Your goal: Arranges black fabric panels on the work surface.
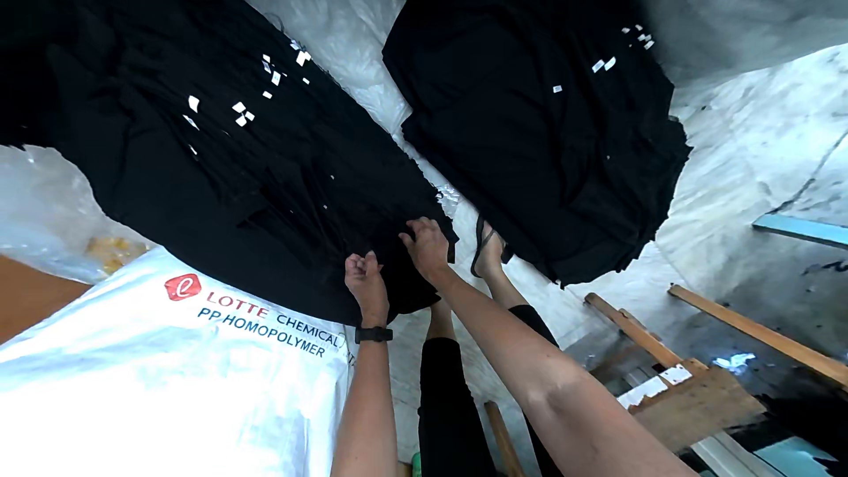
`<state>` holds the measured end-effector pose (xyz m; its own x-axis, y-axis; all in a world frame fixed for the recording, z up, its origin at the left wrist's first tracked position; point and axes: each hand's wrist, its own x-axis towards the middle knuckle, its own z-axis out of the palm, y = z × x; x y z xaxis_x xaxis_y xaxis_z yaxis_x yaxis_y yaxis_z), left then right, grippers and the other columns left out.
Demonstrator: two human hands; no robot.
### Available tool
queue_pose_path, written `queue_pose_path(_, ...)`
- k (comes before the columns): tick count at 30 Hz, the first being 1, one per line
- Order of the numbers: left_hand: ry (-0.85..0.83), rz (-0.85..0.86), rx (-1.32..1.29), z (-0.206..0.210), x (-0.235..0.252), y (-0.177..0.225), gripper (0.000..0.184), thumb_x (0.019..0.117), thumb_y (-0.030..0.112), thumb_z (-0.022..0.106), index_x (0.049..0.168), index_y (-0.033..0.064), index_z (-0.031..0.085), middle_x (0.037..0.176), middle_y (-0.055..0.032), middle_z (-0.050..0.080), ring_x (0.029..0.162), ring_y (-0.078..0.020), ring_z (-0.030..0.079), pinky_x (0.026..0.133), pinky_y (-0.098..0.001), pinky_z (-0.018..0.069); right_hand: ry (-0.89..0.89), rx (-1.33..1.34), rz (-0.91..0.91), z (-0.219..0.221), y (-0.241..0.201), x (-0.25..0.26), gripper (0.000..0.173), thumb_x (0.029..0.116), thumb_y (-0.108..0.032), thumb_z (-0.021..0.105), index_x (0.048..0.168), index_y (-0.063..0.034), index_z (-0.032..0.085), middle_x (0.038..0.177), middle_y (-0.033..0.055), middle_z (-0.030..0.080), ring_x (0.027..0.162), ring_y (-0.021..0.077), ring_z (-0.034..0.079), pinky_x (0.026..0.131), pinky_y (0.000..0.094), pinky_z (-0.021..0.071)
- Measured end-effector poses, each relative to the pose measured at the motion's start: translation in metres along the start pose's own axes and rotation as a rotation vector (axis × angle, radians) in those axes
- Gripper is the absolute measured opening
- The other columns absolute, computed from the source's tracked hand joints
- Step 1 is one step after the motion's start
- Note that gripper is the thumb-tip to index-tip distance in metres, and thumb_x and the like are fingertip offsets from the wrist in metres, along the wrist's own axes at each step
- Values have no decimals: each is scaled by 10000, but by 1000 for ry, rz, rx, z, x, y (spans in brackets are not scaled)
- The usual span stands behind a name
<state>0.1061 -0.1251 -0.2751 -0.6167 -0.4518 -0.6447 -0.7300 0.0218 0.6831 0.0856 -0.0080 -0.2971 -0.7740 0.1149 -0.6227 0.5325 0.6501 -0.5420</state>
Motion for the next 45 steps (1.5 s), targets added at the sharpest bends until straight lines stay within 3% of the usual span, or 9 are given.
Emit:
queue_pose_path(7, 38, 30, -6, -14, -3, -4, 168, 999, -1, 551, 893, 95, 464, 690, 65, 481, 632, -40, 555, 697, -268, 558, -14, -151, -132, 2, -2, -1, 137, 917, -66, 703, 988, 50, 721, 1070, 227, 672, 1046, 421, 642, 785, 575, 512)
queue_pose_path(12, 89, 125, 297, -18, -6, 3, 101, 965, -8, 608, 996, -17, 512, 761, -30, 516, 657, -66, 545, 666, -243, 516, -335, 124, -30, -1, 12, -20, 241, 985, -47, 598, 1188, 42, 692, 1099, 245, 712, 1057, 408, 687, 929, 566, 531)
queue_pose_path(16, 29, 389, 672, -4, -13, 25, 361, 948, 17, 586, 1261, -148, 513, 1265, -334, 558, 1093, -397, 620, 935, -481, 528, -581, 34, -188, 11, -9, -44, 339, 1018, -150, 560, 1285, 24, 675, 1310, 216, 666, 1270, 376, 599, 1076, 536, 440)
queue_pose_path(21, -214, 145, 633, 40, 12, 31, 415, 1047, 319, 586, 1276, -26, 557, 1135, -222, 662, 955, -304, 683, 839, -475, 567, -854, -116, -52, 9, -21, -50, 478, 1052, -140, 510, 1513, -20, 474, 1633, 170, 367, 1486, 403, 336, 1174, 560, 290)
queue_pose_path(27, -218, 123, 648, 49, 32, 25, 300, 1070, 229, 547, 1195, -23, 652, 1160, -230, 670, 1003, -332, 674, 895, -493, 544, -828, -6, -83, 1, -8, -49, 411, 1052, -92, 492, 1452, -15, 546, 1575, 157, 450, 1451, 360, 404, 1164, 516, 340)
queue_pose_path(31, -198, -88, 283, 30, 23, 25, 272, 1046, 197, 601, 1193, -29, 635, 1150, -173, 657, 1002, -207, 642, 922, -401, 534, -389, 202, -42, 1, 17, -46, 311, 1029, -82, 504, 1233, 14, 719, 1244, 208, 700, 1211, 375, 638, 1048, 521, 482)
queue_pose_path(35, -77, -124, -21, 23, 10, 14, 64, 1043, 44, 504, 1093, 9, 524, 953, -36, 557, 895, -103, 594, 907, -343, 527, 2, 214, -26, 1, 29, -25, 228, 994, -24, 568, 1138, 64, 721, 1117, 250, 706, 1080, 422, 670, 931, 547, 534)
queue_pose_path(42, 16, -138, -21, 14, 0, -1, 151, 1118, 132, 333, 1127, 47, 456, 936, -15, 481, 795, -62, 538, 747, -283, 501, -72, 119, 63, -11, 16, 11, 267, 979, -124, 694, 1174, 59, 691, 1238, 258, 639, 1189, 432, 600, 953, 557, 512)
queue_pose_path(45, 24, -68, 110, 11, 4, -7, 192, 1104, 187, 433, 1178, 24, 502, 919, -24, 517, 730, -41, 530, 644, -226, 466, -132, 28, 93, -7, 18, 17, 206, 982, -97, 675, 1103, 65, 709, 1176, 257, 662, 1177, 437, 608, 943, 571, 506)
